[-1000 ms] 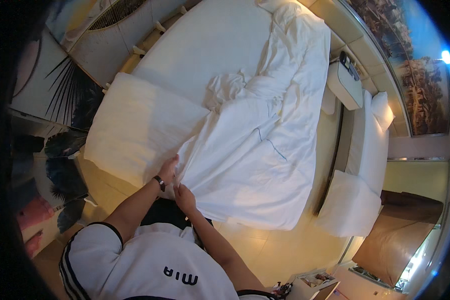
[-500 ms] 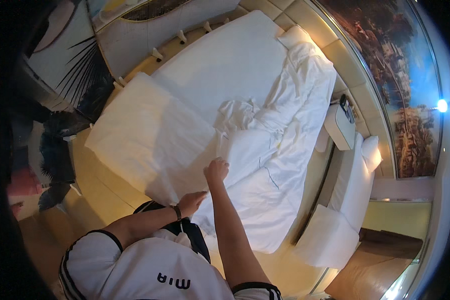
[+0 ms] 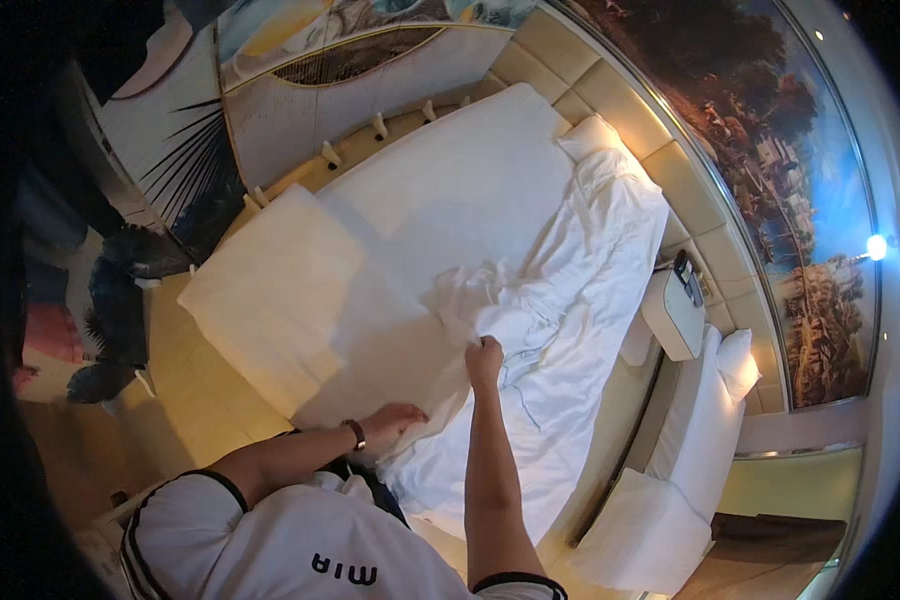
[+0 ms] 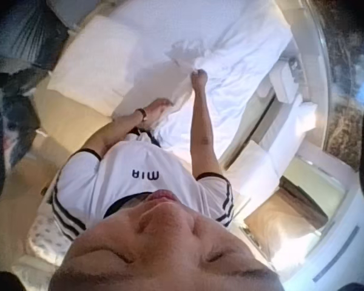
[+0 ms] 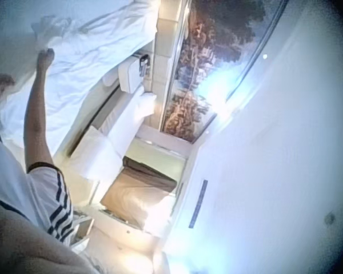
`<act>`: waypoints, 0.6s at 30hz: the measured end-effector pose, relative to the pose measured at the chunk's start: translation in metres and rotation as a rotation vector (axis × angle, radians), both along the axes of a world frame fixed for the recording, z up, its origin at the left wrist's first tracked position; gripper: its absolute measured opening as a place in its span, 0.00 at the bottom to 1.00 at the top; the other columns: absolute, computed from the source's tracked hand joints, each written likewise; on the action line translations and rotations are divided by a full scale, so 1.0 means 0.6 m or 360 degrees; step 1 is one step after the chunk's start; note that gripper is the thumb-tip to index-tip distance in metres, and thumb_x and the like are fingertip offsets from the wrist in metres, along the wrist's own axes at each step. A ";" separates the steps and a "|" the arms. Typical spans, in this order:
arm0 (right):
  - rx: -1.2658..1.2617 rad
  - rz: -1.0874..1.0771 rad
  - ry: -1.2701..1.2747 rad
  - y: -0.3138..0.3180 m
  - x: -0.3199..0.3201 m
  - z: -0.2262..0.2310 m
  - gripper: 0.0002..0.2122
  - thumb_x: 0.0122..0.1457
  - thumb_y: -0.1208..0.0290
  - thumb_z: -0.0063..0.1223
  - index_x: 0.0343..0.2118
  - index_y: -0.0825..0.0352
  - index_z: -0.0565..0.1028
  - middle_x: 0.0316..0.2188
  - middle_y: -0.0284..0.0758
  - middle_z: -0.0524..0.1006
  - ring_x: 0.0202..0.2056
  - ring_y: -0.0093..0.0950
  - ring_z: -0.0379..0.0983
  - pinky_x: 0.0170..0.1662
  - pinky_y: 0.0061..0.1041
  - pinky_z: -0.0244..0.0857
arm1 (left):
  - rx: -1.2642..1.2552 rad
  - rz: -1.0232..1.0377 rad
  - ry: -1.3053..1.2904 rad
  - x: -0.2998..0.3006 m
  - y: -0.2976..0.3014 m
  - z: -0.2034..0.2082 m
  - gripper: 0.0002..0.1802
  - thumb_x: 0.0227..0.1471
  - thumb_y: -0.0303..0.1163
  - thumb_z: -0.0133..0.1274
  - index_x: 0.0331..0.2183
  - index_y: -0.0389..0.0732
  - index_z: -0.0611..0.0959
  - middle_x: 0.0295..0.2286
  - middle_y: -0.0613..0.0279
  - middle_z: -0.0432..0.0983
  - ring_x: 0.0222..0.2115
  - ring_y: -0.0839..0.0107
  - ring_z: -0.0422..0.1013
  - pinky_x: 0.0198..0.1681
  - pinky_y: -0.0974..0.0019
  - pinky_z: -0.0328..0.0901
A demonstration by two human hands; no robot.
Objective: The person spreads a white duvet over a bed, repeatedly lifting and smoothing the fabric to cover the mattress. They adjust the duvet at the corners and along the sides, ensuring it lies flat. The person works around the bed, handling the duvet with both hands.
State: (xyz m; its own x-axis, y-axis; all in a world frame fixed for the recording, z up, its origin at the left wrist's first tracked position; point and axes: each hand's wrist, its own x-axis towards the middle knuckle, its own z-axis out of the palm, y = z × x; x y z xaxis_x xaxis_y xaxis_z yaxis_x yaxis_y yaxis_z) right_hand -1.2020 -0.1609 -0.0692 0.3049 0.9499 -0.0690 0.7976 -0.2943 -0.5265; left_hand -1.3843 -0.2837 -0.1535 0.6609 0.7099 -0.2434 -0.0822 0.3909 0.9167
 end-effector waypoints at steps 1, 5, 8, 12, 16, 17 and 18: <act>0.0203 0.0006 0.0302 0.004 -0.006 0.035 0.06 0.42 0.76 0.45 0.22 0.73 0.70 0.17 0.36 0.71 0.21 0.25 0.67 0.26 0.24 0.62 | -0.0669 0.0216 -0.0344 0.008 0.041 -0.009 0.21 0.54 0.46 0.39 0.33 0.39 0.77 0.23 0.66 0.68 0.21 0.77 0.62 0.25 0.73 0.59; 0.0393 0.0125 0.1166 -0.073 -0.051 0.070 0.03 0.44 0.81 0.41 0.23 0.71 0.68 0.20 0.29 0.67 0.25 0.19 0.60 0.30 0.19 0.57 | -0.1223 0.0537 -0.1013 0.045 0.193 0.046 0.27 0.53 0.55 0.34 0.34 0.40 0.73 0.26 0.64 0.70 0.25 0.75 0.64 0.30 0.71 0.60; 0.0283 -0.0074 0.1716 -0.148 -0.093 0.098 0.09 0.44 0.86 0.39 0.28 0.68 0.70 0.24 0.26 0.69 0.28 0.17 0.64 0.33 0.15 0.59 | -0.1213 0.0363 -0.0658 0.089 0.243 0.078 0.27 0.50 0.56 0.39 0.32 0.40 0.74 0.27 0.60 0.71 0.27 0.71 0.67 0.33 0.67 0.62; 0.0304 -0.0108 0.2219 -0.200 -0.088 0.049 0.09 0.42 0.87 0.38 0.26 0.68 0.68 0.25 0.27 0.69 0.28 0.18 0.64 0.33 0.15 0.58 | -0.0839 0.0167 -0.0051 0.146 0.237 -0.014 0.26 0.50 0.54 0.41 0.32 0.39 0.74 0.26 0.61 0.71 0.27 0.70 0.67 0.33 0.67 0.63; 0.0307 0.0022 0.2415 -0.207 -0.080 0.043 0.11 0.41 0.87 0.36 0.28 0.69 0.69 0.27 0.30 0.71 0.30 0.19 0.66 0.35 0.16 0.60 | -0.0810 0.0456 -0.0064 0.122 0.223 -0.159 0.24 0.50 0.53 0.43 0.32 0.39 0.74 0.26 0.62 0.71 0.26 0.70 0.67 0.32 0.66 0.63; 0.0304 0.0046 0.2493 -0.207 -0.085 0.043 0.11 0.41 0.87 0.36 0.28 0.69 0.69 0.27 0.30 0.71 0.30 0.19 0.66 0.35 0.16 0.60 | -0.0821 0.0623 -0.0170 0.099 0.242 -0.179 0.24 0.49 0.52 0.43 0.32 0.39 0.74 0.25 0.62 0.71 0.26 0.70 0.67 0.32 0.66 0.64; 0.0236 0.0127 0.2490 -0.206 -0.082 0.034 0.12 0.40 0.87 0.36 0.28 0.69 0.69 0.27 0.31 0.71 0.30 0.20 0.67 0.36 0.17 0.60 | -0.0838 0.0816 -0.0287 0.076 0.260 -0.185 0.24 0.49 0.52 0.44 0.32 0.39 0.74 0.25 0.62 0.71 0.26 0.70 0.67 0.32 0.66 0.64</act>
State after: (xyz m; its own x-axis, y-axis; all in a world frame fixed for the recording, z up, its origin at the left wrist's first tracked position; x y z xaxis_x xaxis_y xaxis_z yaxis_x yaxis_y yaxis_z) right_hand -1.2511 -0.2845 -0.0486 -0.0260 0.9861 -0.1640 -0.5337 -0.1524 -0.8318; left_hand -1.3386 -0.1279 -0.2647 0.3411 0.7588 -0.5548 -0.5028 0.6460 0.5744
